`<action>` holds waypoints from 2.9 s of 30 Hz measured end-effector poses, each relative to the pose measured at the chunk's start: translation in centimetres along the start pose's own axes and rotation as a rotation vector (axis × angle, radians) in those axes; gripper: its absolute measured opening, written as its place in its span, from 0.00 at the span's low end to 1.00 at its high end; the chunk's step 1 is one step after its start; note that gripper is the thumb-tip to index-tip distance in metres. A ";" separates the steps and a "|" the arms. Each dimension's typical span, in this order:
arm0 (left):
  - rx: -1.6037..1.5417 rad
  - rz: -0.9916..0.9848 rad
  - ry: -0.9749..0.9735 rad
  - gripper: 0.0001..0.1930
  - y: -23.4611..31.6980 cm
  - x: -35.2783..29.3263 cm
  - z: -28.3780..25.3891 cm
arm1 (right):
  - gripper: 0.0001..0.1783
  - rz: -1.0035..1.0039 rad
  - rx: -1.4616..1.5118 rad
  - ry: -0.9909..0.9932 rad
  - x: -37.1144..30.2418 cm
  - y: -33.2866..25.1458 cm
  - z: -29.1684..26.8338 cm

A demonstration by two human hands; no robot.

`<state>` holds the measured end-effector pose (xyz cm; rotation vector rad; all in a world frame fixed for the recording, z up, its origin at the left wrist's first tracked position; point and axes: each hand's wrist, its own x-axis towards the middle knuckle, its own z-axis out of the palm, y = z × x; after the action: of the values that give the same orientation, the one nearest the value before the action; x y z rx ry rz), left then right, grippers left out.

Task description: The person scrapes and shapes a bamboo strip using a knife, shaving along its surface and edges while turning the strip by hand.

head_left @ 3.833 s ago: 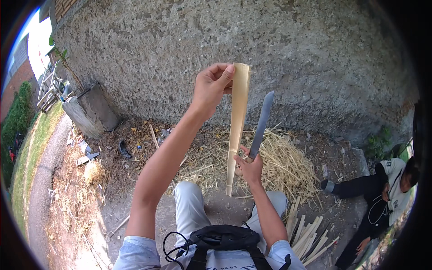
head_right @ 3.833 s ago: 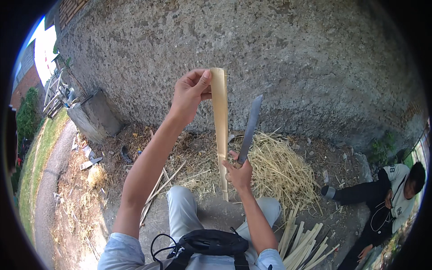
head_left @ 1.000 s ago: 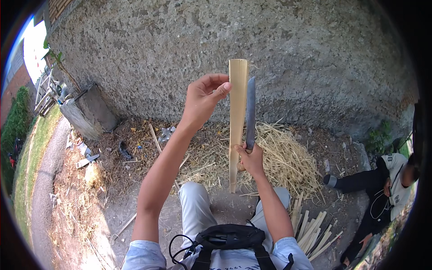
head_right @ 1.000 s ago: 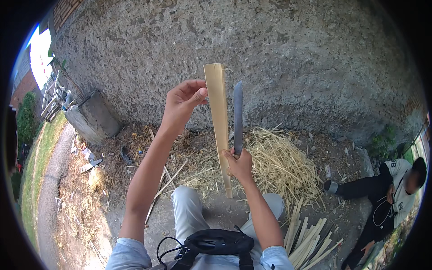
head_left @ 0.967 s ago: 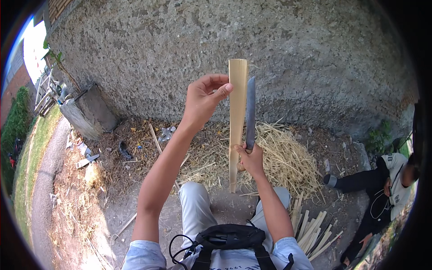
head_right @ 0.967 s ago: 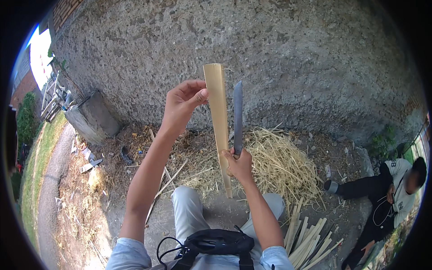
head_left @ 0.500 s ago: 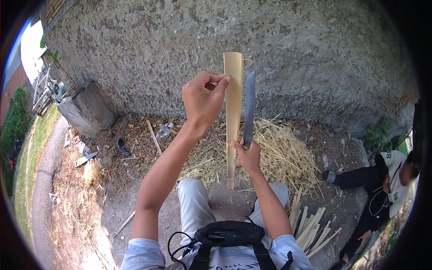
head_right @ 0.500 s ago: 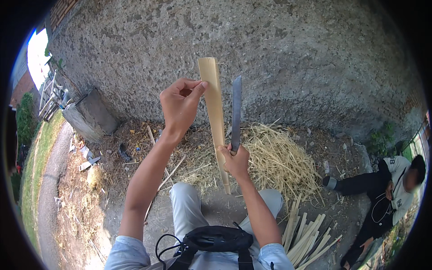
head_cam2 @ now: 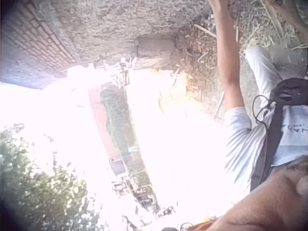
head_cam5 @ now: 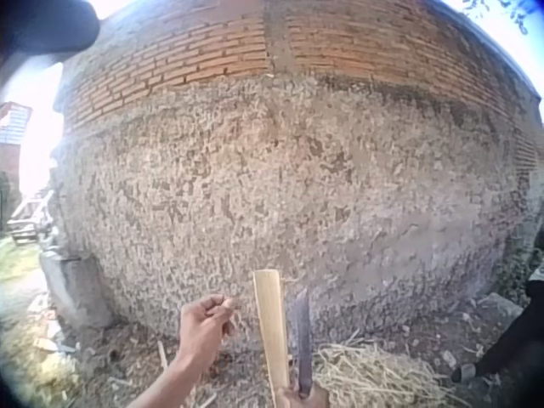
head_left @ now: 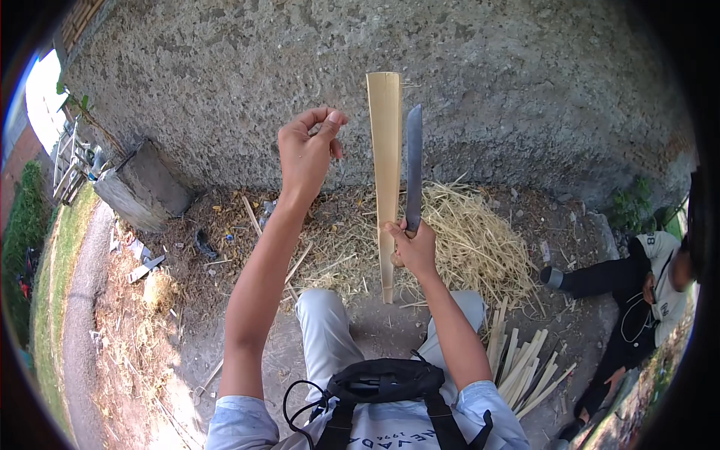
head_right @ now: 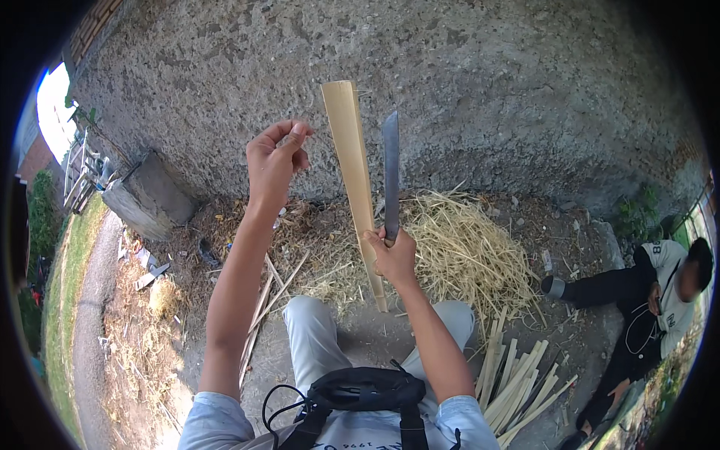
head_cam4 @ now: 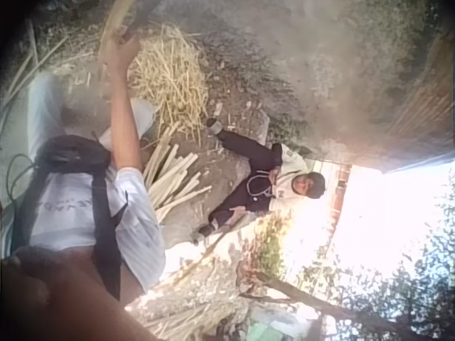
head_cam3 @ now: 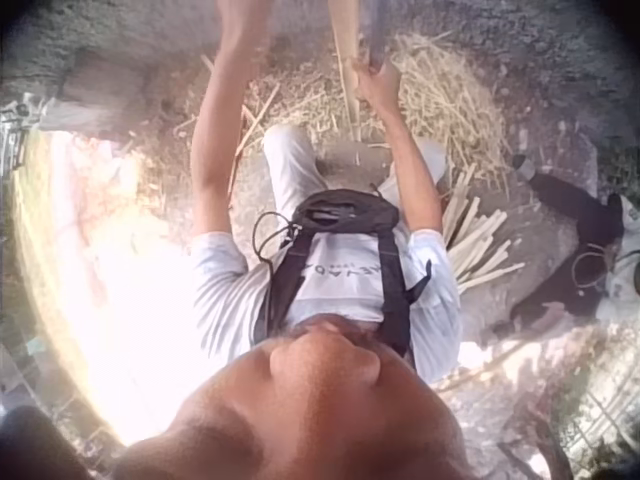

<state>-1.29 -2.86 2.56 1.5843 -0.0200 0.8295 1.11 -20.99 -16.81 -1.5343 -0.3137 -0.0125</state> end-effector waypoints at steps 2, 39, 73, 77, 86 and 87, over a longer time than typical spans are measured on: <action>0.087 -0.019 -0.122 0.15 -1.3 0.6 -1.0 | 0.16 0.015 0.012 0.008 0.1 -0.2 -0.2; 0.476 0.568 0.005 0.29 3.9 4.8 8.1 | 0.22 0.082 -0.198 -0.227 -1.8 -14.9 -6.2; 0.311 0.797 0.258 0.22 2.0 4.1 8.5 | 0.14 0.227 -0.549 -0.205 -4.1 -8.3 -2.9; 0.285 0.777 0.284 0.23 1.2 4.7 8.0 | 0.13 0.087 -0.356 -0.177 -4.6 -7.6 -3.8; 0.266 0.764 0.284 0.23 1.9 3.7 8.4 | 0.11 -0.016 -0.363 -0.095 -5.0 -9.7 -2.5; 0.246 0.747 0.243 0.24 1.9 3.8 8.1 | 0.10 -0.015 -0.346 -0.122 -4.3 -10.6 -3.0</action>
<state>4.59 -8.60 6.53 1.7053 -0.3649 1.6530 -4.62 -25.22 -7.34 -1.8800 -0.4374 0.0160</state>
